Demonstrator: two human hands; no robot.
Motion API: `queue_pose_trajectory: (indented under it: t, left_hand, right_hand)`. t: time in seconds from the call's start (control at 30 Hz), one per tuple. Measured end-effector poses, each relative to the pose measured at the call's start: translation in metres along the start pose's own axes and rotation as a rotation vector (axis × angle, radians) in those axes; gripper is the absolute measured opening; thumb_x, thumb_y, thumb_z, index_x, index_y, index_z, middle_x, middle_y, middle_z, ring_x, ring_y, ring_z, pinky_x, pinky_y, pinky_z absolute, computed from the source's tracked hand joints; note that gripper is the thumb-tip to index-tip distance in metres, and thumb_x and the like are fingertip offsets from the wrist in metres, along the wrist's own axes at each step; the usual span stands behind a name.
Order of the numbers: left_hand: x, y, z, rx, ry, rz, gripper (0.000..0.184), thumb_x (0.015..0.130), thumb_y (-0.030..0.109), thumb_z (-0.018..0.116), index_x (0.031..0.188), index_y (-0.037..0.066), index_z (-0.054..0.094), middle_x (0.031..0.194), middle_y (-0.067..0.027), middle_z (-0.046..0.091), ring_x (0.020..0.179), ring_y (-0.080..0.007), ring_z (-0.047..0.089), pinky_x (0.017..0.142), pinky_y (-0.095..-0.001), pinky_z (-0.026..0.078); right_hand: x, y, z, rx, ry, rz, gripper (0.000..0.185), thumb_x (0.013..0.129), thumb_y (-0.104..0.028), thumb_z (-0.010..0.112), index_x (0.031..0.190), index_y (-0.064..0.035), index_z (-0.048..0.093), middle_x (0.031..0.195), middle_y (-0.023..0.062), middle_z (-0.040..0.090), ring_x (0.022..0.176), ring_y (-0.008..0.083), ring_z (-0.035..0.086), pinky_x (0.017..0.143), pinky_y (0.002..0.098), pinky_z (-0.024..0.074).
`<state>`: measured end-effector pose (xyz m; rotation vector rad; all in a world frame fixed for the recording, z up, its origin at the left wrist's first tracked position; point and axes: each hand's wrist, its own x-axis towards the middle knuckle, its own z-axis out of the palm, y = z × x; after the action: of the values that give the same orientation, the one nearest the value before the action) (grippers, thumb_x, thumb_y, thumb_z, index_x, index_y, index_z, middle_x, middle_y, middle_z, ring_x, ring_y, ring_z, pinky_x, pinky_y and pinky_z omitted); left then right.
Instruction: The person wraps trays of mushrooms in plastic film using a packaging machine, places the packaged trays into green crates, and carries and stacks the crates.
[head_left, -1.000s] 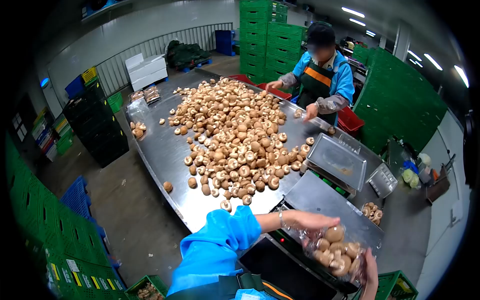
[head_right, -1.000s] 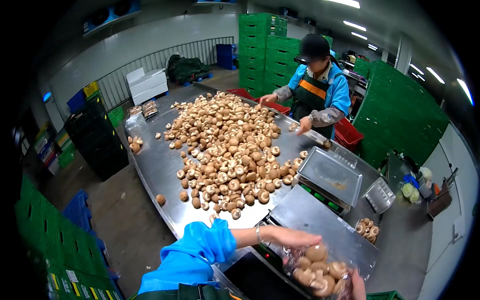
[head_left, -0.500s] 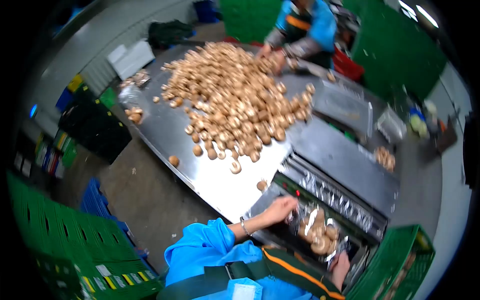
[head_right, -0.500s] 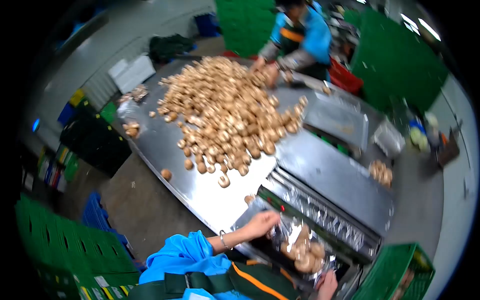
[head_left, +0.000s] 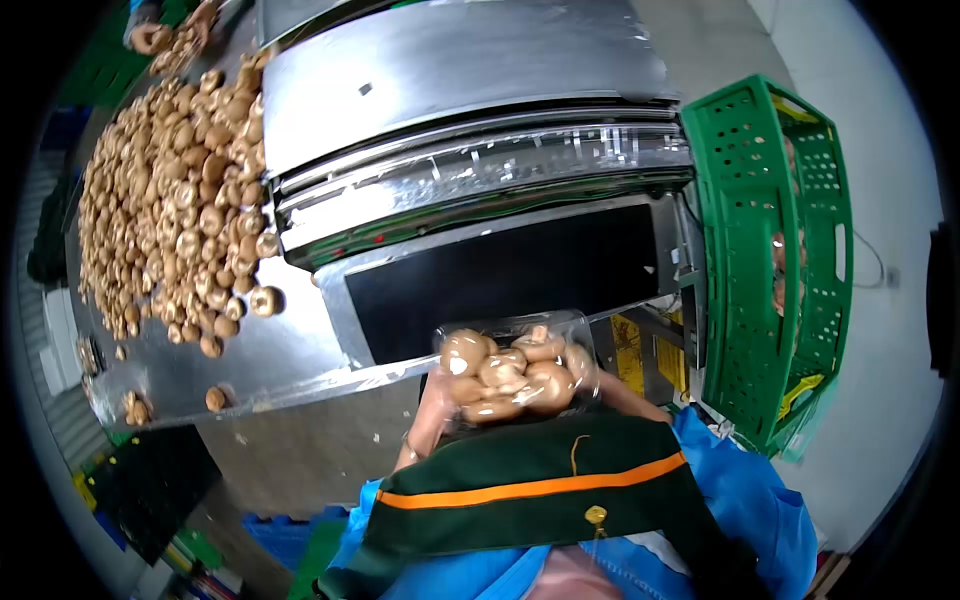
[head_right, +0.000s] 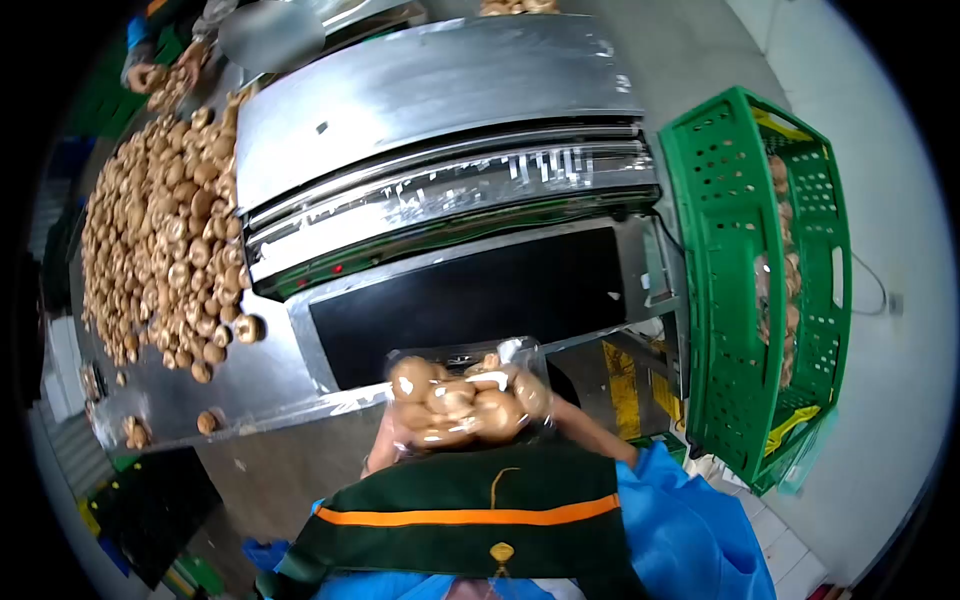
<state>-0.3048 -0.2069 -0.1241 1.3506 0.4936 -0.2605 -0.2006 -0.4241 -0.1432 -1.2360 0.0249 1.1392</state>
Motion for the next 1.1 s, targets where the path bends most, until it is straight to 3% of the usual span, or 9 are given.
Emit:
queue_pose_trajectory:
  t: [0.2, 0.3, 0.37, 0.5, 0.67, 0.73, 0.77, 0.97, 1.1]
  left_hand:
    - [0.028, 0.096, 0.046, -0.120, -0.154, -0.088, 0.028, 0.081, 0.019, 0.057, 0.101, 0.001, 0.052, 0.095, -0.0103, 0.054, 0.084, -0.0134, 0.050, 0.075, -0.0273, 0.040]
    - [0.046, 0.158, 0.096, -0.056, -0.276, 0.057, 0.029, 0.081, 0.019, 0.057, 0.102, 0.000, 0.051, 0.100, -0.0116, 0.052, 0.089, -0.0149, 0.049, 0.079, -0.0286, 0.039]
    - [0.062, 0.200, 0.135, 0.006, -0.381, 0.205, 0.030, 0.081, 0.019, 0.057, 0.103, 0.000, 0.050, 0.104, -0.0125, 0.050, 0.093, -0.0159, 0.048, 0.082, -0.0294, 0.038]
    - [0.083, 0.238, 0.168, 0.162, -0.681, 0.527, 0.033, 0.082, 0.019, 0.055, 0.109, 0.002, 0.044, 0.119, -0.0154, 0.039, 0.108, -0.0219, 0.039, 0.091, -0.0325, 0.031]
    - [0.105, 0.199, 0.170, 0.367, -0.397, 0.318, 0.019, 0.080, -0.001, 0.053, 0.099, 0.000, 0.049, 0.104, -0.0108, 0.047, 0.089, -0.0141, 0.049, 0.083, -0.0258, 0.038]
    - [0.107, 0.189, 0.168, 0.303, -0.315, 0.233, 0.017, 0.082, -0.004, 0.048, 0.099, 0.000, 0.048, 0.102, -0.0092, 0.049, 0.086, -0.0123, 0.051, 0.081, -0.0235, 0.039]
    - [0.105, 0.194, 0.172, 0.312, -0.261, 0.197, 0.014, 0.081, -0.004, 0.050, 0.094, 0.000, 0.048, 0.101, -0.0116, 0.047, 0.090, -0.0150, 0.048, 0.082, -0.0255, 0.038]
    - [0.125, 0.198, 0.168, 0.356, -0.161, 0.288, 0.010, 0.082, -0.002, 0.050, 0.091, 0.000, 0.047, 0.095, -0.0108, 0.048, 0.086, -0.0153, 0.048, 0.081, -0.0263, 0.038]
    - [0.123, 0.195, 0.152, 0.357, -0.124, 0.279, 0.008, 0.083, -0.001, 0.050, 0.090, 0.001, 0.047, 0.093, -0.0105, 0.049, 0.083, -0.0146, 0.049, 0.078, -0.0254, 0.040]
  right_hand:
    - [-0.046, -0.130, 0.028, 0.155, -0.032, 0.129, 0.041, 0.086, -0.012, 0.049, 0.124, 0.0002, 0.040, 0.122, 0.0108, 0.046, 0.111, 0.0185, 0.043, 0.096, 0.0294, 0.0333]
    - [-0.071, -0.156, 0.014, 0.006, 0.136, -0.580, 0.030, 0.087, -0.016, 0.048, 0.112, -0.0002, 0.052, 0.109, 0.0093, 0.054, 0.103, 0.0181, 0.047, 0.092, 0.0297, 0.0357]
    - [-0.071, -0.168, -0.039, -0.068, 0.307, -0.666, 0.063, 0.090, -0.049, 0.029, 0.122, 0.0038, 0.039, 0.117, 0.0149, 0.050, 0.108, 0.0234, 0.048, 0.093, 0.0382, 0.0375]
    - [-0.211, -0.273, -0.165, 0.325, 0.456, -0.944, 0.049, 0.087, -0.046, 0.043, 0.106, -0.0010, 0.052, 0.098, 0.0103, 0.059, 0.087, 0.0206, 0.058, 0.079, 0.0357, 0.0470]
    - [-0.324, -0.259, -0.353, -0.704, 1.132, 0.116, 0.052, 0.087, -0.047, 0.042, 0.105, 0.0007, 0.056, 0.096, 0.0144, 0.061, 0.085, 0.0196, 0.058, 0.078, 0.0311, 0.0456]
    - [-0.316, -0.206, -0.378, -1.075, 0.702, 0.620, 0.042, 0.085, -0.039, 0.047, 0.121, -0.0172, 0.049, 0.110, 0.0080, 0.058, 0.094, 0.0193, 0.055, 0.082, 0.0307, 0.0430]
    - [-0.314, -0.158, -0.405, -1.246, 0.385, 0.499, 0.045, 0.083, -0.043, 0.048, 0.121, -0.0190, 0.049, 0.114, 0.0085, 0.056, 0.092, 0.0198, 0.055, 0.081, 0.0330, 0.0432]
    - [-0.259, -0.105, -0.375, -0.743, 0.921, 0.885, 0.066, 0.080, -0.060, 0.038, 0.087, 0.0003, 0.063, 0.091, 0.0143, 0.061, 0.081, 0.0287, 0.058, 0.081, 0.0382, 0.0412]
    - [-0.262, -0.131, -0.306, -1.099, 1.268, 0.818, 0.074, 0.080, -0.061, 0.037, 0.117, 0.0026, 0.046, 0.112, 0.0252, 0.051, 0.101, 0.0367, 0.052, 0.085, 0.0400, 0.0422]
